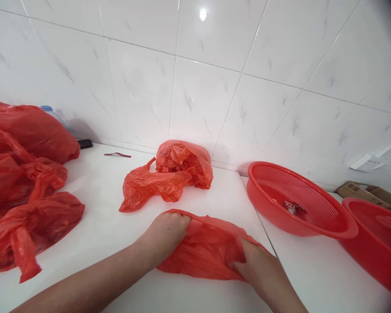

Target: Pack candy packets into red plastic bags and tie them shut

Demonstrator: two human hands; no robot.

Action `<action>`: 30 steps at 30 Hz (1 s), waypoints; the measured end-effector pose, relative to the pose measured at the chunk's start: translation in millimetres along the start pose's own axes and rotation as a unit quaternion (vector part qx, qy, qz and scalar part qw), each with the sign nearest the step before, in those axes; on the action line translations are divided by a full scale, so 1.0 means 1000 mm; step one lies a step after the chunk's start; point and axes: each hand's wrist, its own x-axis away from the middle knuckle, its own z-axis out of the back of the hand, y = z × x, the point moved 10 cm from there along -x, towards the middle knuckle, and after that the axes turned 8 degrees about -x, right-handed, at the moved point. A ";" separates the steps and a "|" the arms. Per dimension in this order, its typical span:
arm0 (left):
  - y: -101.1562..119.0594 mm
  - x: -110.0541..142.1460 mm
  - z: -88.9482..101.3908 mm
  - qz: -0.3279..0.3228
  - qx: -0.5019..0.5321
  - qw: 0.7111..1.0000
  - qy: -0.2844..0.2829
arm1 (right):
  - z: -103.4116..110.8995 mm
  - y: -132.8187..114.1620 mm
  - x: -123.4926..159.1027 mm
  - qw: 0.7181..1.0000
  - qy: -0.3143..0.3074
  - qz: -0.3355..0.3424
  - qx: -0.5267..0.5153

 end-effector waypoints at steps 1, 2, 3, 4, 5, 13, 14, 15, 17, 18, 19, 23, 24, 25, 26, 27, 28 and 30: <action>0.000 0.000 -0.003 0.001 -0.004 1.000 -0.015 | 0.003 0.001 0.000 1.000 0.018 0.001 -0.004; 0.002 0.000 -0.004 -0.003 -0.007 1.000 -0.026 | 0.006 0.001 0.000 0.999 0.041 0.007 -0.009; 0.007 0.001 -0.004 -0.014 -0.007 0.999 -0.030 | 0.008 -0.002 0.000 0.998 0.066 0.017 -0.010; 0.015 0.002 -0.001 -0.032 -0.002 0.999 -0.024 | 0.010 -0.006 0.001 0.995 0.099 0.031 -0.006; 0.023 0.003 0.002 -0.052 0.006 0.999 -0.015 | 0.009 -0.012 0.001 0.992 0.116 0.050 -0.003; 0.018 0.010 -0.010 -0.029 0.074 0.996 -0.025 | -0.023 0.000 -0.017 0.999 0.003 -0.012 -0.040; 0.014 0.010 -0.014 -0.021 0.077 0.996 -0.034 | -0.021 0.010 -0.019 0.998 0.002 -0.046 -0.042; 0.011 0.011 -0.016 -0.018 0.081 0.996 -0.042 | -0.019 0.018 -0.020 0.997 0.001 -0.069 -0.044; 0.010 0.010 -0.015 -0.031 0.091 0.995 -0.039 | -0.016 0.025 -0.022 0.995 0.000 -0.086 -0.049; 0.011 0.010 -0.011 -0.043 0.098 0.994 -0.025 | -0.014 0.026 -0.021 0.995 0.004 -0.087 -0.048; 0.014 0.009 -0.005 -0.057 0.105 0.993 -0.001 | -0.011 0.025 -0.021 0.995 0.011 -0.085 -0.045; 0.025 0.017 0.037 -0.123 0.115 0.967 0.190 | 0.001 0.009 -0.015 0.997 0.045 -0.045 -0.042; 0.025 0.022 0.047 -0.136 0.110 0.955 0.242 | 0.003 0.005 -0.013 0.997 0.050 -0.031 -0.046; 0.024 0.027 0.055 -0.140 0.099 0.943 0.284 | 0.006 0.000 -0.011 0.997 0.056 -0.015 -0.054; 0.021 0.029 0.061 -0.131 0.082 0.937 0.314 | 0.009 -0.004 -0.008 0.996 0.066 0.003 -0.066; 0.015 0.028 0.063 -0.111 0.066 0.936 0.327 | 0.013 -0.008 -0.005 0.993 0.081 0.023 -0.081; 0.006 0.025 0.062 -0.082 0.055 0.942 0.322 | 0.018 -0.012 -0.001 0.988 0.104 0.044 -0.101; -0.018 0.012 0.051 -0.016 0.075 0.961 0.265 | 0.033 -0.017 0.009 0.968 0.173 0.093 -0.155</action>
